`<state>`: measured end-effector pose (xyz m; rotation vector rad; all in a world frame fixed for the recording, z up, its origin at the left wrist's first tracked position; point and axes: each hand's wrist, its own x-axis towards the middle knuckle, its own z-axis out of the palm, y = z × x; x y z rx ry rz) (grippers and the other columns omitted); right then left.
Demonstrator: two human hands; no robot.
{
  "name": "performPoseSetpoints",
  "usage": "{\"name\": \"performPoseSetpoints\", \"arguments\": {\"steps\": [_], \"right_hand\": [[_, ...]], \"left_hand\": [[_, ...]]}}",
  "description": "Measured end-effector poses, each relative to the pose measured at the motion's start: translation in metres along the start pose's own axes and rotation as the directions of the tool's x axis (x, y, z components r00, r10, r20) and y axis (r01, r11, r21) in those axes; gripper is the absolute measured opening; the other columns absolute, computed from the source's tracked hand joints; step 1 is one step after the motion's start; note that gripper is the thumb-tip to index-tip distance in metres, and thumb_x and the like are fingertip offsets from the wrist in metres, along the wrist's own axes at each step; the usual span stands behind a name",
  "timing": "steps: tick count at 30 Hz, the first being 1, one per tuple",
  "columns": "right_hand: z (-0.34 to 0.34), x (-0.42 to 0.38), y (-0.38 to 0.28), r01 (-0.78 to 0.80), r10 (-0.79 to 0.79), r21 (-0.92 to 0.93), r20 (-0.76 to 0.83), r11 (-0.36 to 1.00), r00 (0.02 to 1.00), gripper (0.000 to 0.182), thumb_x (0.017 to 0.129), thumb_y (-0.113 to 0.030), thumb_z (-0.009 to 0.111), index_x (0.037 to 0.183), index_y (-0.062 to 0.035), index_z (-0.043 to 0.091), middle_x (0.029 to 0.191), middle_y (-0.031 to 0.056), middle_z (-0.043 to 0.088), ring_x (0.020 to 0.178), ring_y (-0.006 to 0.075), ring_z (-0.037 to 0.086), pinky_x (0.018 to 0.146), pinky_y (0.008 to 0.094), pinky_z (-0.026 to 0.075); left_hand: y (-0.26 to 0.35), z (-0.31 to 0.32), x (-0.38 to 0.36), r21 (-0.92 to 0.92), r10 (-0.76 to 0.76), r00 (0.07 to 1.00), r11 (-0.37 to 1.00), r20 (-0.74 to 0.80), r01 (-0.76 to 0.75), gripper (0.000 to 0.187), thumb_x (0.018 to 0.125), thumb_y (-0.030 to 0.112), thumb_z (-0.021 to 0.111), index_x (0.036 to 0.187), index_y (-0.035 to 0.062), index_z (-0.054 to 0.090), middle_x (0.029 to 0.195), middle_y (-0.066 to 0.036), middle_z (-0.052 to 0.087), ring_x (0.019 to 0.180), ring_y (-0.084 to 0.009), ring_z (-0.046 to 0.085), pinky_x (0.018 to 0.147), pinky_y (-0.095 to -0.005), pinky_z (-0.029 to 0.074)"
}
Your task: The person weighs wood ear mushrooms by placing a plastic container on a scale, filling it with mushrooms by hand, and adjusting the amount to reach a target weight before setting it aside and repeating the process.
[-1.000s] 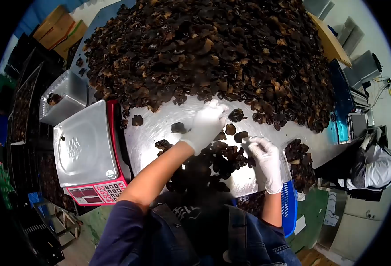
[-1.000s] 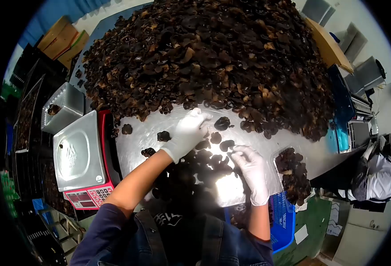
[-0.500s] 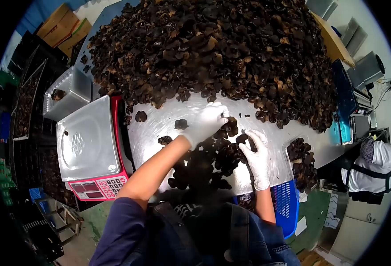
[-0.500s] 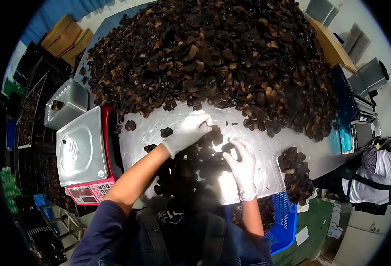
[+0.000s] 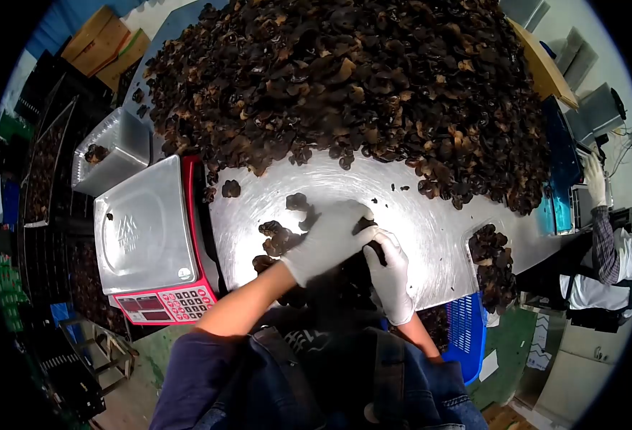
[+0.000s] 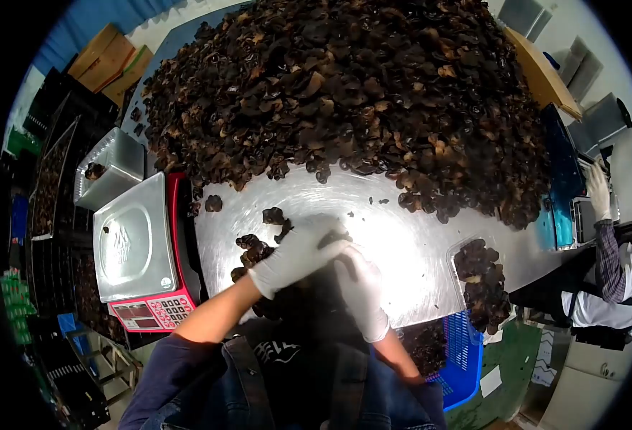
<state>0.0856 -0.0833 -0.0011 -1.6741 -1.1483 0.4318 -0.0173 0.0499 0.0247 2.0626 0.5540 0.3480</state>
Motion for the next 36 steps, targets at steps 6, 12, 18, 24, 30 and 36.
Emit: {"name": "performPoseSetpoints", "arguments": {"steps": [6,12,18,24,30,36], "right_hand": [[-0.021,0.006,0.005,-0.216,0.208,0.370,0.063,0.903,0.976,0.017,0.091,0.003,0.050,0.095,0.0000,0.067,0.106,0.0078,0.065,0.102,0.0176,0.059,0.094,0.0288,0.045],[-0.036,0.074,0.017,-0.078,0.078,0.026,-0.010,0.997,0.997,0.018,0.088,0.002,0.062,0.104,-0.0001,0.069,0.106,0.0106,0.069,0.098,0.0199,0.064,0.091,0.0304,0.049],[-0.010,0.108,0.041,0.605,-0.244,-0.471,0.622,0.642,0.744,0.046,0.092,-0.020,0.060,0.137,-0.0113,0.055,0.148,0.0131,0.047,0.140,0.0292,0.039,0.119,0.0454,0.026],[-0.079,0.045,0.049,0.335,-0.051,-0.684,0.399,0.648,0.915,0.058,0.097,-0.028,0.053,0.148,-0.0051,0.040,0.155,0.0162,0.038,0.144,0.0327,0.033,0.120,0.0462,0.022],[-0.172,-0.143,0.011,-0.295,0.411,-0.879,-0.128,0.375,0.903,0.045,0.087,-0.010,0.063,0.130,0.0025,0.057,0.135,0.0233,0.055,0.122,0.0404,0.054,0.104,0.0454,0.042],[-0.118,-0.148,-0.008,-0.195,0.194,-0.829,-0.107,0.524,0.975,0.082,0.082,-0.038,0.070,0.147,-0.0015,0.038,0.150,0.0284,0.034,0.139,0.0477,0.029,0.115,0.0585,0.020]], "left_hand": [[0.000,0.028,-0.001,0.395,0.110,0.985,0.917,-0.135,-0.048,0.020,0.085,0.028,0.066,0.097,0.0114,0.067,0.092,-0.011,0.061,0.077,-0.0308,0.061,0.077,-0.0406,0.049],[-0.004,0.026,-0.011,0.473,0.129,0.992,0.873,0.005,-0.115,0.017,0.085,0.030,0.066,0.095,0.0159,0.068,0.096,-0.005,0.061,0.093,-0.0282,0.058,0.086,-0.0424,0.046],[-0.011,0.027,-0.012,0.468,0.240,0.971,0.860,-0.014,-0.206,0.014,0.085,0.027,0.065,0.094,0.0157,0.066,0.096,-0.003,0.062,0.102,-0.0273,0.058,0.095,-0.0422,0.044],[-0.008,0.024,-0.012,0.427,0.182,0.982,0.885,0.052,-0.187,0.015,0.086,0.026,0.063,0.093,0.0135,0.067,0.094,-0.005,0.061,0.099,-0.0281,0.058,0.093,-0.0417,0.044],[-0.010,0.021,-0.010,0.428,0.273,0.962,0.869,0.007,-0.250,0.015,0.085,0.026,0.061,0.090,0.0138,0.069,0.093,-0.006,0.062,0.095,-0.0276,0.058,0.089,-0.0416,0.045],[-0.007,0.024,-0.008,0.380,0.117,0.990,0.915,0.077,-0.137,0.021,0.082,0.028,0.066,0.097,0.0130,0.070,0.100,-0.009,0.063,0.099,-0.0317,0.058,0.092,-0.0446,0.044]]}}
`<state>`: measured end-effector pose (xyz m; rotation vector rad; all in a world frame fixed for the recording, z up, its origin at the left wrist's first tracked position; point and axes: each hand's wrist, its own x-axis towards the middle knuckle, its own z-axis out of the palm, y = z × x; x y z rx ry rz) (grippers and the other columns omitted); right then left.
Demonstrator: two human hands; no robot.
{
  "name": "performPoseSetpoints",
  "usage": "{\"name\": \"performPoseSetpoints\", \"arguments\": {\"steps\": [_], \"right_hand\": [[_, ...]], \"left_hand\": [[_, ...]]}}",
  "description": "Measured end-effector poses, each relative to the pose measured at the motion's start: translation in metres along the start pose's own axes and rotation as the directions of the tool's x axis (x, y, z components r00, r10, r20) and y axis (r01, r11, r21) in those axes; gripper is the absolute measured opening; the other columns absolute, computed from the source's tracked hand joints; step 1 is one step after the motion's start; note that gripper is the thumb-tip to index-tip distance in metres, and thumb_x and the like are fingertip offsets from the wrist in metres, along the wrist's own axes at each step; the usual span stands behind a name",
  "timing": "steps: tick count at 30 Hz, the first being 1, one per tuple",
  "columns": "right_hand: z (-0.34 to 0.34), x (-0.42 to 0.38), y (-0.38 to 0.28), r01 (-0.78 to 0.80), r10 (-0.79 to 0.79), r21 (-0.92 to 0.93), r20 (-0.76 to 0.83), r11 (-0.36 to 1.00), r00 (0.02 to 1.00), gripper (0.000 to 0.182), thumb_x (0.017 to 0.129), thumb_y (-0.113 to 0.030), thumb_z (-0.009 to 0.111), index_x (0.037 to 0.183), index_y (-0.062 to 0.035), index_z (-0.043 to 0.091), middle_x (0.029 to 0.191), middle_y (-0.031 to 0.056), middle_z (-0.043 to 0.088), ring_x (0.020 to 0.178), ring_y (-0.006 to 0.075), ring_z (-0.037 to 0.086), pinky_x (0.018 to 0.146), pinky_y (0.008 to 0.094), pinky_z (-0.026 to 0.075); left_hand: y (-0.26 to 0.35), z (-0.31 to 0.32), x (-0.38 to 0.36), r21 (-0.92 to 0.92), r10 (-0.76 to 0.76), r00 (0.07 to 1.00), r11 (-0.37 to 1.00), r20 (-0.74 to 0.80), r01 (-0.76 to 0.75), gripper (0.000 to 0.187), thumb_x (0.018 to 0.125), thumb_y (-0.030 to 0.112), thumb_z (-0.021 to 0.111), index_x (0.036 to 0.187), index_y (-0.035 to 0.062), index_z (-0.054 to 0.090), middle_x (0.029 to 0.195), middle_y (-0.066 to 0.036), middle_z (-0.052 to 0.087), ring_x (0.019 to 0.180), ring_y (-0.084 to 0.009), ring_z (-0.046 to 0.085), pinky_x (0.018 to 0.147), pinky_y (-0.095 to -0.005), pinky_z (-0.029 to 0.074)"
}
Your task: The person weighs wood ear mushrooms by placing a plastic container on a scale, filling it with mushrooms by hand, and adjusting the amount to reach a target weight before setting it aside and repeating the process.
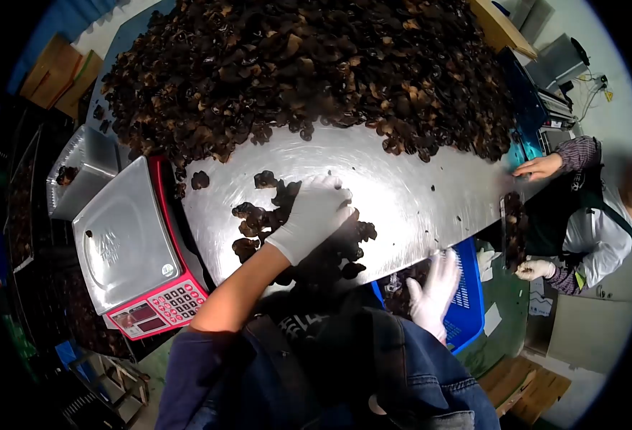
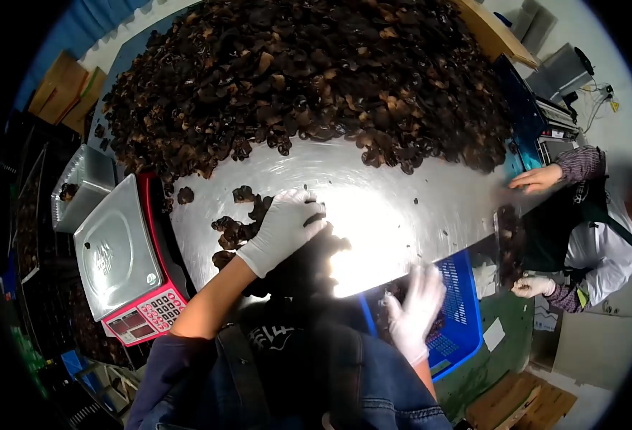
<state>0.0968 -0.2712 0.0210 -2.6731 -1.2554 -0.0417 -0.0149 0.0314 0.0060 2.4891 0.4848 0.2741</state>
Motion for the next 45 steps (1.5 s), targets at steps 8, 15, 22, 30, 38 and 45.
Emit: {"name": "performPoseSetpoints", "arguments": {"steps": [8,15,22,30,38,45], "right_hand": [[0.051,0.070,-0.055,0.200,-0.200,0.132,-0.009,0.971,0.980,0.070,0.095,-0.040,0.056,0.150,-0.0021,0.034,0.155,0.0239,0.031,0.146,0.0418,0.026,0.118,0.0573,0.014],[0.066,0.134,-0.009,-0.028,-0.011,-0.222,-0.172,0.975,0.985,0.062,0.101,-0.039,0.046,0.150,-0.0022,0.035,0.155,0.0175,0.038,0.144,0.0309,0.033,0.116,0.0545,0.025],[0.039,0.006,0.173,-0.707,0.599,-0.354,-0.375,0.612,0.707,0.047,0.101,-0.035,0.051,0.133,-0.0006,0.054,0.142,0.0224,0.050,0.128,0.0372,0.050,0.104,0.0521,0.042],[0.024,0.033,-0.095,0.178,-0.158,0.223,-0.105,0.958,0.982,0.072,0.088,-0.040,0.060,0.146,-0.0002,0.040,0.152,0.0301,0.031,0.142,0.0464,0.029,0.117,0.0539,0.021],[0.047,0.075,-0.133,0.433,-0.330,0.498,-0.285,0.751,0.900,0.066,0.099,-0.042,0.047,0.146,0.0033,0.038,0.151,0.0300,0.035,0.141,0.0466,0.031,0.118,0.0534,0.021],[0.061,0.095,-0.089,0.180,-0.011,0.524,-0.310,0.832,0.951,0.049,0.105,-0.024,0.041,0.144,0.0059,0.038,0.150,0.0273,0.035,0.142,0.0408,0.032,0.116,0.0469,0.024]], "left_hand": [[0.055,-0.032,-0.061,0.147,0.375,0.925,0.920,-0.057,-0.364,0.064,0.076,0.041,0.077,0.124,0.0064,0.053,0.130,-0.017,0.052,0.120,-0.0362,0.053,0.100,-0.0472,0.043],[0.038,0.028,-0.112,0.287,0.638,0.708,0.647,0.303,-0.707,0.060,0.083,0.036,0.064,0.136,0.0090,0.054,0.145,-0.008,0.049,0.139,-0.0268,0.040,0.116,-0.0397,0.030],[0.023,0.028,-0.106,0.437,0.589,0.798,0.688,0.131,-0.580,0.052,0.087,0.025,0.055,0.133,-0.0009,0.056,0.140,-0.013,0.055,0.137,-0.0280,0.044,0.117,-0.0419,0.030],[0.012,0.018,-0.113,0.378,0.548,0.836,0.777,-0.013,-0.503,0.050,0.086,0.018,0.051,0.127,-0.0102,0.058,0.136,-0.023,0.056,0.133,-0.0355,0.047,0.115,-0.0445,0.033],[0.027,-0.058,-0.148,0.397,0.377,0.918,0.866,-0.120,-0.304,0.048,0.085,0.041,0.063,0.116,0.0053,0.066,0.134,-0.014,0.059,0.133,-0.0278,0.047,0.112,-0.0417,0.034],[-0.116,-0.293,-0.188,0.586,0.022,0.702,0.571,-0.712,0.576,0.052,0.079,-0.016,0.051,0.128,-0.0022,0.059,0.136,-0.021,0.056,0.130,-0.0368,0.051,0.115,-0.0410,0.037]]}}
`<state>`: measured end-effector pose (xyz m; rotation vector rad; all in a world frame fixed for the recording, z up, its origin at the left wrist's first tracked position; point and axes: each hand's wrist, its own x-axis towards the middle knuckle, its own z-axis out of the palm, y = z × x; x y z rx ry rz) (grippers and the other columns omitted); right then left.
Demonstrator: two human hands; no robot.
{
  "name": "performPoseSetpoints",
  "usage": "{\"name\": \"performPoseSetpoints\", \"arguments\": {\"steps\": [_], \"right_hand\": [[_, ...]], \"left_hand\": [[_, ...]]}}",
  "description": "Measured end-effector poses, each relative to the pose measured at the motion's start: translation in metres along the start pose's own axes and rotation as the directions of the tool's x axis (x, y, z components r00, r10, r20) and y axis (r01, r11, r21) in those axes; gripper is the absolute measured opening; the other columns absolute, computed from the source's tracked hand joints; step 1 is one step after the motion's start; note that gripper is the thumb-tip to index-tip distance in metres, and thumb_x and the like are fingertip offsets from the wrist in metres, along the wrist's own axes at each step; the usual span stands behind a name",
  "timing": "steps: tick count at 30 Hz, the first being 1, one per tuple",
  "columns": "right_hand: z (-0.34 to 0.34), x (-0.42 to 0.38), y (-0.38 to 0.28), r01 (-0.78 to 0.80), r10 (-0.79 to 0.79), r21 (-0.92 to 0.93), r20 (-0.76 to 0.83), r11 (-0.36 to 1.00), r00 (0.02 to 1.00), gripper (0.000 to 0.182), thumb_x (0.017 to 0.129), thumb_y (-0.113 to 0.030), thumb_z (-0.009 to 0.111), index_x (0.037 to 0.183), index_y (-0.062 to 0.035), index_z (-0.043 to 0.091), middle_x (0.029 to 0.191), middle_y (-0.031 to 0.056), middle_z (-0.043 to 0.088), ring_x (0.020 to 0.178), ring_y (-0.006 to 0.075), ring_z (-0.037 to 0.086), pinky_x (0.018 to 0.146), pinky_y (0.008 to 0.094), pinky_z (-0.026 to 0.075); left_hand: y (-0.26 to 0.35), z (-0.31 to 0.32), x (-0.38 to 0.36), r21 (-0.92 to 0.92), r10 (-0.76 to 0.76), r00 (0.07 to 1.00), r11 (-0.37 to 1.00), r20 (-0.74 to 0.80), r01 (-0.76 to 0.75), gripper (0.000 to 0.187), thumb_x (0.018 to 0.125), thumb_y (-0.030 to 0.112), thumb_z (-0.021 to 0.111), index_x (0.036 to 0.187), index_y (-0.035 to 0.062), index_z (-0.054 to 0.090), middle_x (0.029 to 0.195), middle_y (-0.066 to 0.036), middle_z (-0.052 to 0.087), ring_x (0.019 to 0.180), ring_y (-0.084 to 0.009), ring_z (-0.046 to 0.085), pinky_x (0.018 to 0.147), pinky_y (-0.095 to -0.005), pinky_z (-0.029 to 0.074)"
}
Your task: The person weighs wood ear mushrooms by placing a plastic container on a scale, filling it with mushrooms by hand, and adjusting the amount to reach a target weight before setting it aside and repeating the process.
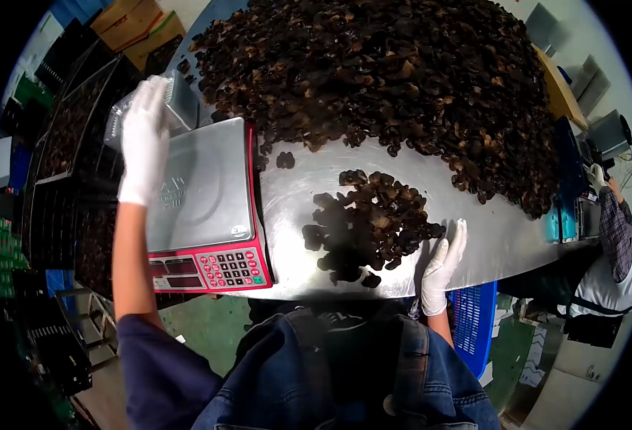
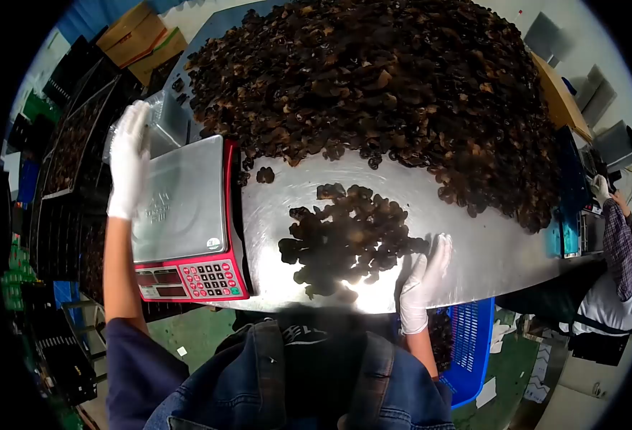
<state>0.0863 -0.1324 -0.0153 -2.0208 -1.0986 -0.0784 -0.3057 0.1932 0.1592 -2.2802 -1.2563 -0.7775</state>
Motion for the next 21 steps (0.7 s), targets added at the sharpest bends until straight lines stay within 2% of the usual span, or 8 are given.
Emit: {"name": "performPoseSetpoints", "arguments": {"steps": [2,3,4,11,12,15,19,21], "right_hand": [[0.011,-0.005,0.009,-0.042,0.049,0.215,-0.029,0.976,0.998,0.046,0.105,-0.018,0.042,0.143,0.0063,0.038,0.150,0.0249,0.035,0.140,0.0354,0.036,0.115,0.0436,0.030],[0.010,-0.004,0.004,-0.084,0.091,0.266,-0.013,0.960,0.996,0.044,0.104,-0.015,0.042,0.143,0.0064,0.038,0.149,0.0240,0.035,0.139,0.0335,0.039,0.115,0.0422,0.032],[0.014,-0.006,0.007,-0.100,0.120,0.366,-0.033,0.925,0.992,0.042,0.104,-0.011,0.041,0.143,0.0067,0.039,0.149,0.0227,0.034,0.135,0.0308,0.045,0.114,0.0400,0.035],[0.010,-0.006,0.006,-0.231,0.247,0.360,0.003,0.904,0.969,0.042,0.106,-0.018,0.040,0.143,0.0026,0.039,0.142,0.0165,0.045,0.133,0.0264,0.045,0.113,0.0367,0.033],[0.017,-0.004,0.005,-0.297,0.324,0.518,0.040,0.802,0.945,0.043,0.107,-0.020,0.040,0.144,0.0019,0.038,0.143,0.0160,0.045,0.132,0.0261,0.046,0.113,0.0364,0.034],[0.013,-0.003,0.024,-0.083,0.083,0.150,0.004,0.985,0.997,0.040,0.107,-0.015,0.038,0.143,0.0027,0.039,0.146,0.0149,0.039,0.134,0.0263,0.046,0.113,0.0375,0.036],[0.018,-0.002,0.016,-0.211,0.233,0.420,0.001,0.882,0.973,0.039,0.108,-0.015,0.039,0.142,0.0036,0.041,0.144,0.0151,0.040,0.133,0.0261,0.046,0.114,0.0374,0.036],[0.015,-0.002,0.020,-0.134,0.141,0.207,-0.018,0.969,0.990,0.039,0.108,-0.017,0.039,0.141,0.0034,0.043,0.144,0.0141,0.040,0.132,0.0257,0.047,0.113,0.0370,0.036]], "left_hand": [[-0.097,0.044,-0.007,0.297,-0.153,0.964,0.951,0.216,0.084,0.048,0.084,-0.007,0.051,0.130,0.0031,0.059,0.132,-0.022,0.059,0.126,-0.0365,0.054,0.109,-0.0404,0.042],[-0.114,0.045,0.000,0.242,-0.361,0.788,0.931,0.498,0.273,0.041,0.088,0.000,0.051,0.126,0.0063,0.064,0.121,-0.022,0.065,0.116,-0.0361,0.061,0.102,-0.0402,0.047],[-0.142,0.062,-0.012,0.129,-0.284,0.763,0.957,0.581,0.258,0.036,0.088,0.001,0.053,0.119,0.0085,0.068,0.113,-0.020,0.068,0.105,-0.0360,0.065,0.092,-0.0411,0.051],[-0.128,0.050,-0.004,0.074,-0.048,0.970,0.997,0.239,0.032,0.027,0.080,-0.003,0.055,0.100,0.0039,0.073,0.102,-0.018,0.069,0.097,-0.0350,0.066,0.085,-0.0419,0.052],[-0.141,0.056,-0.009,0.118,-0.131,0.956,0.988,0.263,0.103,0.026,0.078,-0.003,0.059,0.098,0.0052,0.074,0.100,-0.018,0.069,0.097,-0.0346,0.066,0.085,-0.0418,0.051],[-0.161,0.063,-0.012,0.095,-0.130,0.882,0.991,0.452,0.098,0.025,0.082,0.006,0.058,0.100,0.0073,0.074,0.102,-0.017,0.070,0.098,-0.0335,0.066,0.087,-0.0390,0.051],[-0.175,0.074,-0.009,0.065,-0.118,0.898,0.993,0.424,0.100,0.021,0.072,0.001,0.070,0.091,0.0086,0.075,0.091,-0.013,0.071,0.090,-0.0314,0.068,0.082,-0.0379,0.053],[-0.174,0.067,-0.004,-0.042,-0.147,0.851,0.980,0.505,0.194,0.020,0.082,0.014,0.060,0.090,0.0054,0.076,0.089,-0.017,0.071,0.085,-0.0313,0.068,0.081,-0.0368,0.052]]}}
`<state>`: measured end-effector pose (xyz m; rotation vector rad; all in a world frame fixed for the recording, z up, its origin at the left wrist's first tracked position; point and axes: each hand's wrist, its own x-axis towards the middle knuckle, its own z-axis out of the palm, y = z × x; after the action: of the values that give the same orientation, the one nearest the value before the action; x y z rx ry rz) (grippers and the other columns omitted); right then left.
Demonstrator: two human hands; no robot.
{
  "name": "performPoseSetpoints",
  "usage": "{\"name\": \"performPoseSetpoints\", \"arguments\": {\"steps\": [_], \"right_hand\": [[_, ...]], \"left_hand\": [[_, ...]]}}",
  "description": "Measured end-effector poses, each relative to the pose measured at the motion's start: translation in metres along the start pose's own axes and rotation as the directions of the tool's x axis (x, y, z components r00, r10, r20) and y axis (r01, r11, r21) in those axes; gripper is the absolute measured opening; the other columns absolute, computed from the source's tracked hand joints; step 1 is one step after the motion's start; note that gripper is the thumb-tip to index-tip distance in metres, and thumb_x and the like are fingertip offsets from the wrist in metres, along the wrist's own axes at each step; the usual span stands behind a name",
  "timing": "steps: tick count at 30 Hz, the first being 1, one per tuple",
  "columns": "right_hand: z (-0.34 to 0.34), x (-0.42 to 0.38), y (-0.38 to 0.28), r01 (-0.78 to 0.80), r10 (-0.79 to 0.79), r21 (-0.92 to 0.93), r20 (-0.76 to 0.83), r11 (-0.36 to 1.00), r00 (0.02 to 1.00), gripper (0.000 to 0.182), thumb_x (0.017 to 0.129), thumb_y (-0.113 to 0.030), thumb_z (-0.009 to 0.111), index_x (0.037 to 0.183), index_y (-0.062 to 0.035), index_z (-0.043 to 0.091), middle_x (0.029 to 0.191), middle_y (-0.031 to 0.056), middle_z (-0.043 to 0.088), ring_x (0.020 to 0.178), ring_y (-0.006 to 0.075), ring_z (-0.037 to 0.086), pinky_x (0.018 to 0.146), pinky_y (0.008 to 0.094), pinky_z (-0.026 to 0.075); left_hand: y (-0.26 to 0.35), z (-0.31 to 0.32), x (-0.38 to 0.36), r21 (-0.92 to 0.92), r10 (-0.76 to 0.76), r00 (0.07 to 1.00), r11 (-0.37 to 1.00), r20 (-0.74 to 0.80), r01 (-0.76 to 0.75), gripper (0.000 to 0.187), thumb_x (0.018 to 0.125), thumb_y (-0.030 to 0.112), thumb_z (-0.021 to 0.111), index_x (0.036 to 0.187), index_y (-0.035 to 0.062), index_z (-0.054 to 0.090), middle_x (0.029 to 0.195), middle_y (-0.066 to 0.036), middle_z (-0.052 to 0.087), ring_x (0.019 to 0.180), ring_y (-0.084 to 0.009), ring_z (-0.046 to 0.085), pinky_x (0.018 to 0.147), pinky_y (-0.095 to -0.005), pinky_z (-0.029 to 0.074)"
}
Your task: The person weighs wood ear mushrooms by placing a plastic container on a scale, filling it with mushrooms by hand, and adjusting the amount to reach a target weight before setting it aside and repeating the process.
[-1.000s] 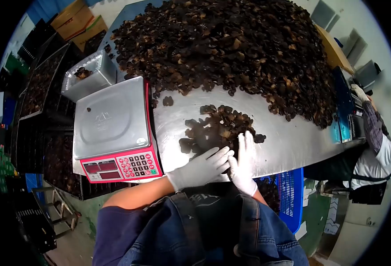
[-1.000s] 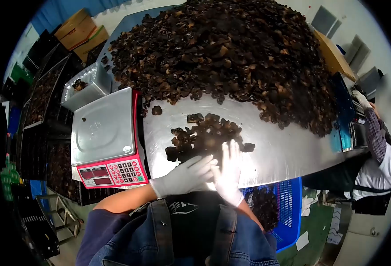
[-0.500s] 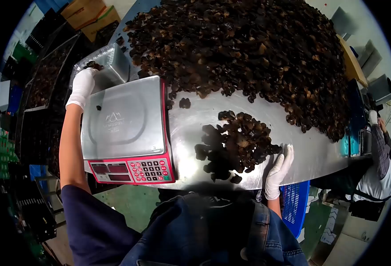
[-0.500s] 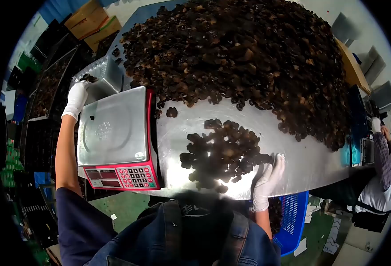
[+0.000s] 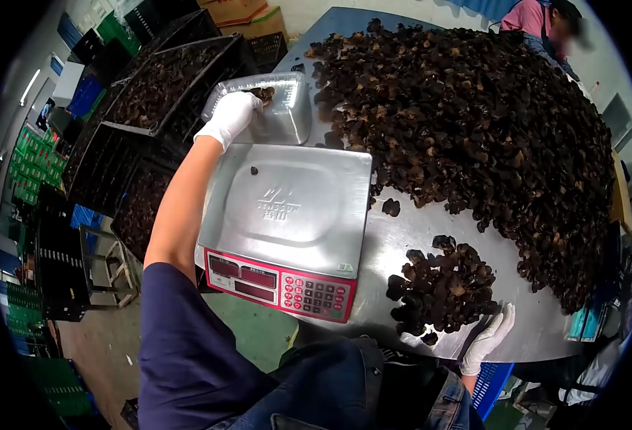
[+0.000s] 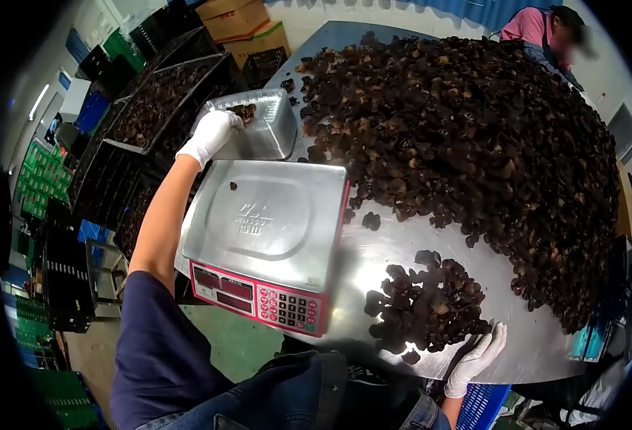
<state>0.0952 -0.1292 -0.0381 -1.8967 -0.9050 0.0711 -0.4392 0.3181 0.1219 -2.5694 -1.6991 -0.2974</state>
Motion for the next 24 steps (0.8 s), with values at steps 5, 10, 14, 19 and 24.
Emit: {"name": "performPoseSetpoints", "arguments": {"steps": [5,10,14,19,24], "right_hand": [[0.000,0.000,-0.010,0.010,-0.009,-0.051,0.020,0.999,1.000,0.038,0.107,-0.017,0.040,0.139,0.0028,0.046,0.142,0.0144,0.042,0.131,0.0251,0.045,0.112,0.0364,0.038],[0.002,0.000,-0.005,-0.029,0.029,-0.026,-0.014,0.999,0.999,0.036,0.107,-0.015,0.041,0.136,0.0047,0.049,0.142,0.0170,0.044,0.131,0.0274,0.046,0.112,0.0372,0.037],[0.010,-0.003,-0.043,0.350,-0.339,-0.382,0.099,0.855,0.936,0.036,0.105,-0.016,0.043,0.134,0.0050,0.050,0.144,0.0226,0.043,0.132,0.0363,0.045,0.112,0.0437,0.035],[0.022,-0.004,-0.044,0.270,-0.257,-0.288,0.081,0.919,0.963,0.036,0.105,-0.018,0.045,0.132,0.0039,0.052,0.144,0.0210,0.044,0.133,0.0359,0.043,0.112,0.0449,0.034],[0.009,0.002,-0.023,0.180,-0.192,-0.241,-0.027,0.954,0.981,0.033,0.105,-0.013,0.045,0.133,0.0037,0.052,0.140,0.0182,0.046,0.131,0.0295,0.047,0.110,0.0415,0.040]], "left_hand": [[-0.003,-0.009,0.002,0.038,0.082,0.997,0.996,-0.013,-0.081,0.021,0.081,0.015,0.057,0.084,0.0049,0.076,0.088,-0.017,0.072,0.085,-0.0301,0.068,0.079,-0.0352,0.051],[-0.005,-0.010,-0.002,0.045,0.090,0.996,0.995,-0.003,-0.090,0.020,0.083,0.013,0.058,0.088,0.0062,0.077,0.092,-0.018,0.071,0.090,-0.0316,0.068,0.083,-0.0362,0.051],[0.027,-0.025,-0.021,0.050,0.195,0.979,0.980,-0.066,-0.192,0.013,0.080,0.016,0.068,0.086,0.0072,0.075,0.093,-0.016,0.070,0.088,-0.0331,0.067,0.080,-0.0405,0.052],[0.051,-0.035,-0.072,-0.130,0.033,0.962,0.991,0.270,0.003,0.019,0.069,0.020,0.081,0.078,0.0065,0.071,0.074,-0.014,0.068,0.076,-0.0312,0.067,0.071,-0.0399,0.050],[0.035,-0.027,-0.096,-0.266,0.010,0.947,0.961,0.320,0.080,0.015,0.070,0.013,0.078,0.080,0.0057,0.071,0.074,-0.012,0.068,0.074,-0.0279,0.067,0.068,-0.0361,0.051]]}}
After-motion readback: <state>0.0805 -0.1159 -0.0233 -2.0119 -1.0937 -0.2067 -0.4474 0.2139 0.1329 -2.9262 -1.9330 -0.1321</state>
